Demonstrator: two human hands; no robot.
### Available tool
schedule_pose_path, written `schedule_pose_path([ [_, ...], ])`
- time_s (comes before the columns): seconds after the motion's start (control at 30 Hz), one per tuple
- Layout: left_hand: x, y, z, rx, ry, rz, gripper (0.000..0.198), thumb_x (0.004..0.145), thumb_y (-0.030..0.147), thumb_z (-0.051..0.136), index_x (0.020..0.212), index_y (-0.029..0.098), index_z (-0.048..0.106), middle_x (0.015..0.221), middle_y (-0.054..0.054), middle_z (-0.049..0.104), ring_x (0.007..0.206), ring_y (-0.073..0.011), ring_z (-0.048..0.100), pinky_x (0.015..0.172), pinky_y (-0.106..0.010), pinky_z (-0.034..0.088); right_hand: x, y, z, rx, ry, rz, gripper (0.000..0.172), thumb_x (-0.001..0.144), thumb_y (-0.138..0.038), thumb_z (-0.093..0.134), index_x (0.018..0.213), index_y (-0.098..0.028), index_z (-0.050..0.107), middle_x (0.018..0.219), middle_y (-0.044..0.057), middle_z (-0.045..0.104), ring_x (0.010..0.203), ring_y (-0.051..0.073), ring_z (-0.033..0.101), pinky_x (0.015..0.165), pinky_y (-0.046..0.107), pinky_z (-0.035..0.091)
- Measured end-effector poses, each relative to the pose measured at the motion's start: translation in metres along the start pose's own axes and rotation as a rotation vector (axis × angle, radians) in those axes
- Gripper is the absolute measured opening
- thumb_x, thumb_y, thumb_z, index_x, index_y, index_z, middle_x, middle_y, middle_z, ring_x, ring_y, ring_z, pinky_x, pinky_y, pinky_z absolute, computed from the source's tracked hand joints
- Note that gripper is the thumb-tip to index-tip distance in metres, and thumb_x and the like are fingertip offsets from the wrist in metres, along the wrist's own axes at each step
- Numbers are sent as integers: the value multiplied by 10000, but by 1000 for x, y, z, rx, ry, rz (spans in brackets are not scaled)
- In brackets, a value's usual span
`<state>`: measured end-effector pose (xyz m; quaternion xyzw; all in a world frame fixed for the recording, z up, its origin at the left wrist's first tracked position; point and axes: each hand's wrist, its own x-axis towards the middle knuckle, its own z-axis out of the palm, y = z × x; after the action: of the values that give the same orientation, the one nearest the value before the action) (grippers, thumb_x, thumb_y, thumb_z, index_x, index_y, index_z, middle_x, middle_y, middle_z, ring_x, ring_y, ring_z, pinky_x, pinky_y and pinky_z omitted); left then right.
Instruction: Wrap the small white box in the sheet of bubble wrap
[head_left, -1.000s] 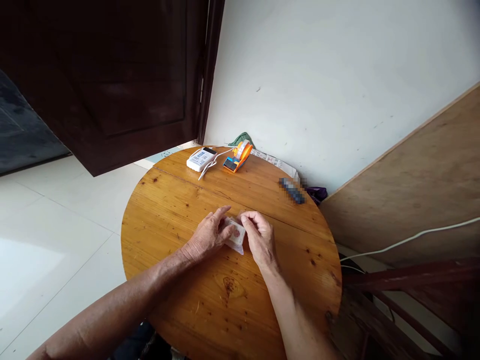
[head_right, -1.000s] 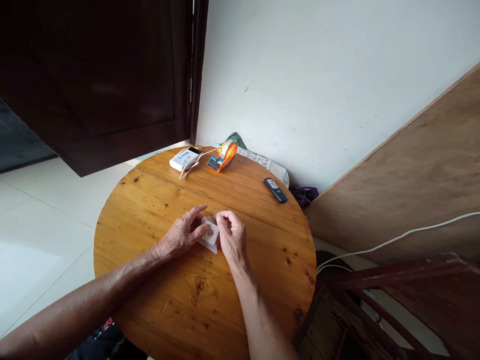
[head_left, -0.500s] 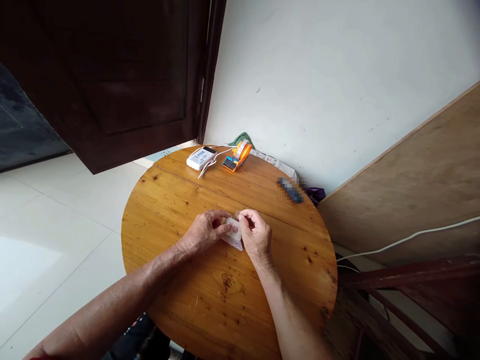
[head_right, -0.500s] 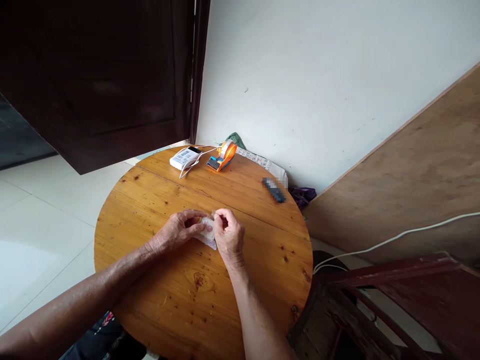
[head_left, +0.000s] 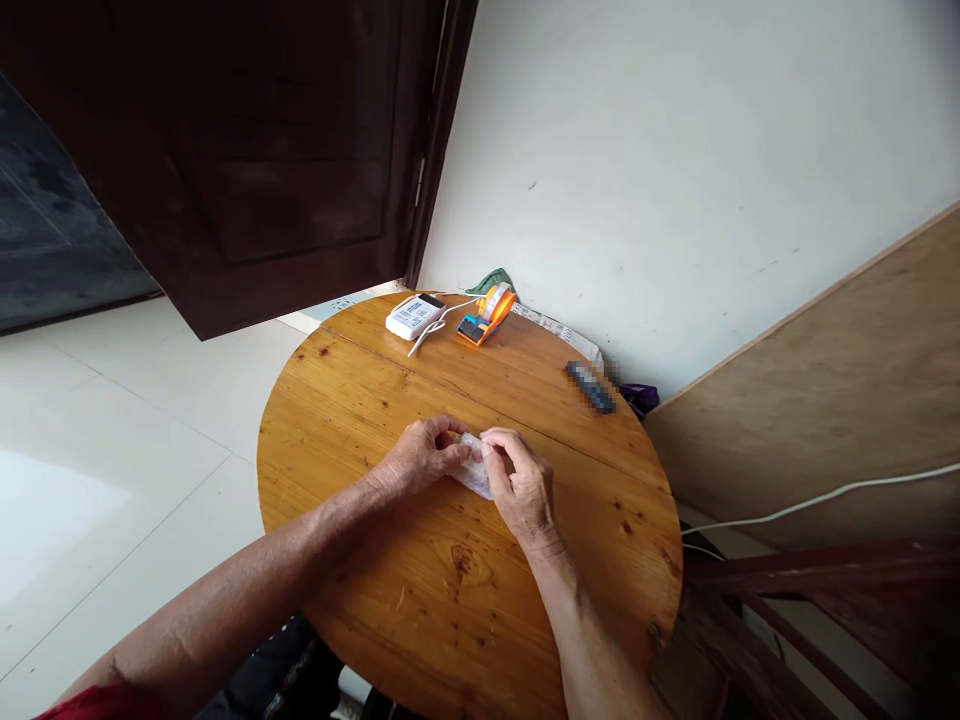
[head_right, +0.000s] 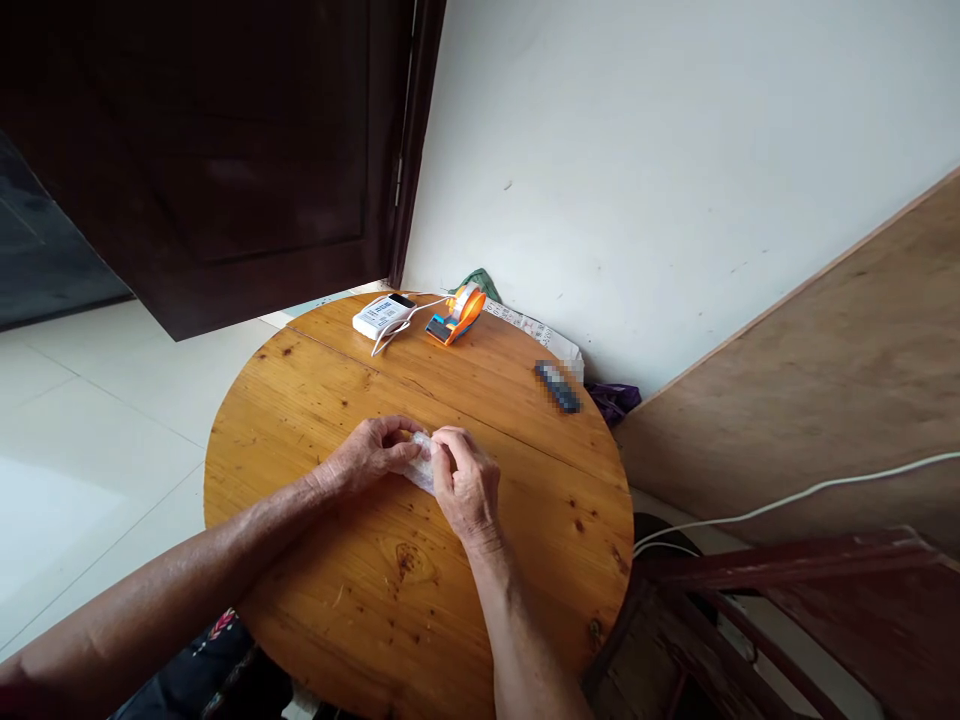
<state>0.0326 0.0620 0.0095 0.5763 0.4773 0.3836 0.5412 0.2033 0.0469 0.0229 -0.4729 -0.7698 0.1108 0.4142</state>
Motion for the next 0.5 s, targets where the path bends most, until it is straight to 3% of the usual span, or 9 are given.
schedule_pose_path([
  [0.2,0,2,2,-8,21,2,369,764,377,664,1031,122,678,636,42,491,583,-96,428,528,-203,339,1,4,-3,-71,-41,-51,144,921,-217,470,887,-245,607,930,54,709,879,192,666,803,287,495],
  [0.5,1,3,2,38,25,25,319,795,283,601,1054,115,682,622,41,493,570,-91,423,517,-192,331,5,5,-12,-180,-83,-215,164,915,-202,486,876,-232,642,1042,51,724,959,199,657,888,341,426],
])
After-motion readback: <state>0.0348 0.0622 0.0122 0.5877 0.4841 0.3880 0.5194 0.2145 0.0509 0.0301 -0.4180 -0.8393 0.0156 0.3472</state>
